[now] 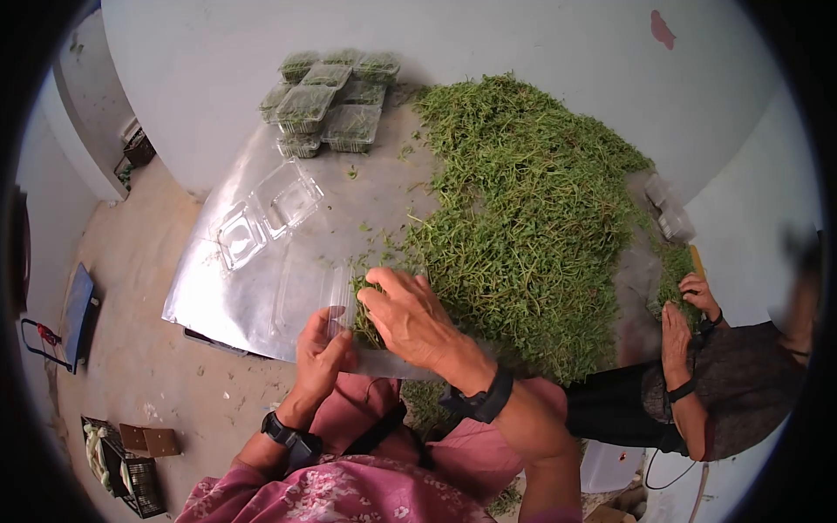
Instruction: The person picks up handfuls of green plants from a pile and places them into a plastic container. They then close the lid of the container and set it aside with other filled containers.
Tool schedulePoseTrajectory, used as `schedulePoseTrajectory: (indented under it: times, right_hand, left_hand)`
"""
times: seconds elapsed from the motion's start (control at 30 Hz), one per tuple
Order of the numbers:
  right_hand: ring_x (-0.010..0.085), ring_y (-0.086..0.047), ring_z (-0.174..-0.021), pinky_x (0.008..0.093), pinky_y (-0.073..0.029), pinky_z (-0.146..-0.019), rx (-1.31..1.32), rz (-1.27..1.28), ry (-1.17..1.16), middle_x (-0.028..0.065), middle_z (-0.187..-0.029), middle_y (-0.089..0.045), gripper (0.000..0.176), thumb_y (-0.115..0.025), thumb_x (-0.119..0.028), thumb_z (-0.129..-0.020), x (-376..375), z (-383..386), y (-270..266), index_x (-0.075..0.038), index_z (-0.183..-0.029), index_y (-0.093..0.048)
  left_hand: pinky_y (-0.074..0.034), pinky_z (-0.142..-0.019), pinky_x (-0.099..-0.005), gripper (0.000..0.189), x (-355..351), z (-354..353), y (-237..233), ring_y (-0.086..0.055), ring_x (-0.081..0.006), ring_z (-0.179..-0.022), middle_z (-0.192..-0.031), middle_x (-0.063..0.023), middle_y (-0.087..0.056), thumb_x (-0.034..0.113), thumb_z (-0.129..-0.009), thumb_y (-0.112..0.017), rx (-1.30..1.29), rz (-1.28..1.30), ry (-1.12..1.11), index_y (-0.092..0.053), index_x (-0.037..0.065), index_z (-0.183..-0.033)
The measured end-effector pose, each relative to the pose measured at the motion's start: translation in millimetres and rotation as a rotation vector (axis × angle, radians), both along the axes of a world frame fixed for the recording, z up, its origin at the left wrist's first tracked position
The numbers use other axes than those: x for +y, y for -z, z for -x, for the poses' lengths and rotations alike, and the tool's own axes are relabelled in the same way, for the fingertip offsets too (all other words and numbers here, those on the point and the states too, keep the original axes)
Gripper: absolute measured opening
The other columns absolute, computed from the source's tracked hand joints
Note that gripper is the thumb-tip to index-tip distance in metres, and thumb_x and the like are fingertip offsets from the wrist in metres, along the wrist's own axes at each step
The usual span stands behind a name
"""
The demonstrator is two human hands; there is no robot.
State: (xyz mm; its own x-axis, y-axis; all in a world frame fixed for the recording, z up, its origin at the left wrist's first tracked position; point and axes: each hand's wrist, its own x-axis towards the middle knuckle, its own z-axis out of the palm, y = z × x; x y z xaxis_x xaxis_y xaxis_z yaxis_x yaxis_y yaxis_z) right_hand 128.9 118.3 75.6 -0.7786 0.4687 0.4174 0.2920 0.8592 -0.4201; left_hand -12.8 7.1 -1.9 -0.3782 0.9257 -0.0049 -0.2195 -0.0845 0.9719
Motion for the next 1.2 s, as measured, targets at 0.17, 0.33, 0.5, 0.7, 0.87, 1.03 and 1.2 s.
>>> schedulePoseTrajectory:
  times: [0.17, 0.33, 0.5, 0.7, 0.87, 1.03, 1.2]
  right_hand:
    - [0.0286, -0.050, -0.097, 0.0431, -0.040, -0.082, -0.111, -0.046, -0.022, 0.0083, -0.096, -0.053, 0.010, -0.058, -0.010, -0.084, 2, 5, 20, -0.005, -0.092, -0.059]
    - [0.0271, -0.049, -0.093, 0.0405, -0.040, -0.081, -0.438, -0.062, -0.048, 0.0077, -0.109, -0.057, 0.027, -0.059, -0.011, -0.083, 6, 12, 25, -0.002, -0.108, -0.062]
    - [0.0285, -0.052, -0.106, 0.0413, -0.041, -0.089, -0.155, 0.033, -0.028, 0.0086, -0.116, -0.057, 0.028, -0.062, -0.008, -0.080, 9, 2, 23, -0.003, -0.108, -0.061]
    - [0.0290, -0.058, -0.102, 0.0404, -0.042, -0.091, -0.011, 0.192, 0.035, 0.0101, -0.099, -0.064, 0.021, -0.064, -0.005, -0.078, 32, -28, -8, -0.004, -0.099, -0.063]
    - [0.0268, -0.058, -0.086, 0.0388, -0.039, -0.080, -0.167, 0.055, 0.011, 0.0064, -0.087, -0.062, 0.011, -0.059, -0.006, -0.081, 20, -22, 3, -0.008, -0.091, -0.064]
    - [0.0224, -0.054, -0.091, 0.0365, -0.036, -0.081, -0.377, -0.015, -0.086, 0.0040, -0.087, -0.061, 0.017, -0.055, -0.004, -0.083, 3, -7, 15, -0.010, -0.094, -0.066]
    - [0.0240, -0.057, -0.088, 0.0358, -0.037, -0.081, -0.150, 0.081, 0.007, 0.0059, -0.090, -0.061, 0.017, -0.059, -0.004, -0.082, 11, -18, 8, -0.009, -0.097, -0.065]
  left_hand:
    - [-0.045, -0.052, -0.0224, 0.034, -1, -3, -7, -0.054, -0.0080, -0.059, -0.076, -0.0018, -0.056, 0.005, -0.089, -0.057, -0.040, 0.013, -0.003, -0.048, -0.002, -0.121]
    - [-0.043, -0.052, -0.0215, 0.034, 0, -4, -11, -0.052, -0.0073, -0.058, -0.075, -0.0009, -0.055, 0.006, -0.088, -0.056, 0.000, 0.037, -0.024, -0.048, -0.002, -0.121]
    - [-0.041, -0.051, -0.0211, 0.034, -2, -4, -13, -0.050, -0.0065, -0.058, -0.073, -0.0007, -0.055, 0.006, -0.089, -0.055, 0.021, 0.051, -0.026, -0.048, -0.002, -0.121]
    - [-0.040, -0.050, -0.0213, 0.033, -2, -4, -15, -0.050, -0.0065, -0.058, -0.075, -0.0007, -0.055, 0.004, -0.090, -0.054, -0.025, 0.062, -0.028, -0.047, -0.002, -0.122]
    - [-0.041, -0.050, -0.0218, 0.033, -1, -4, -11, -0.050, -0.0069, -0.058, -0.074, -0.0006, -0.054, 0.005, -0.090, -0.054, -0.007, 0.055, -0.028, -0.047, -0.002, -0.122]
    - [-0.041, -0.049, -0.0218, 0.033, -1, -6, -12, -0.050, -0.0070, -0.056, -0.073, -0.0008, -0.053, 0.006, -0.091, -0.054, -0.012, 0.056, -0.032, -0.048, -0.002, -0.122]
    - [-0.041, -0.049, -0.0217, 0.033, 0, -6, -12, -0.050, -0.0070, -0.056, -0.073, -0.0007, -0.053, 0.006, -0.091, -0.054, 0.002, 0.050, -0.031, -0.047, -0.002, -0.122]
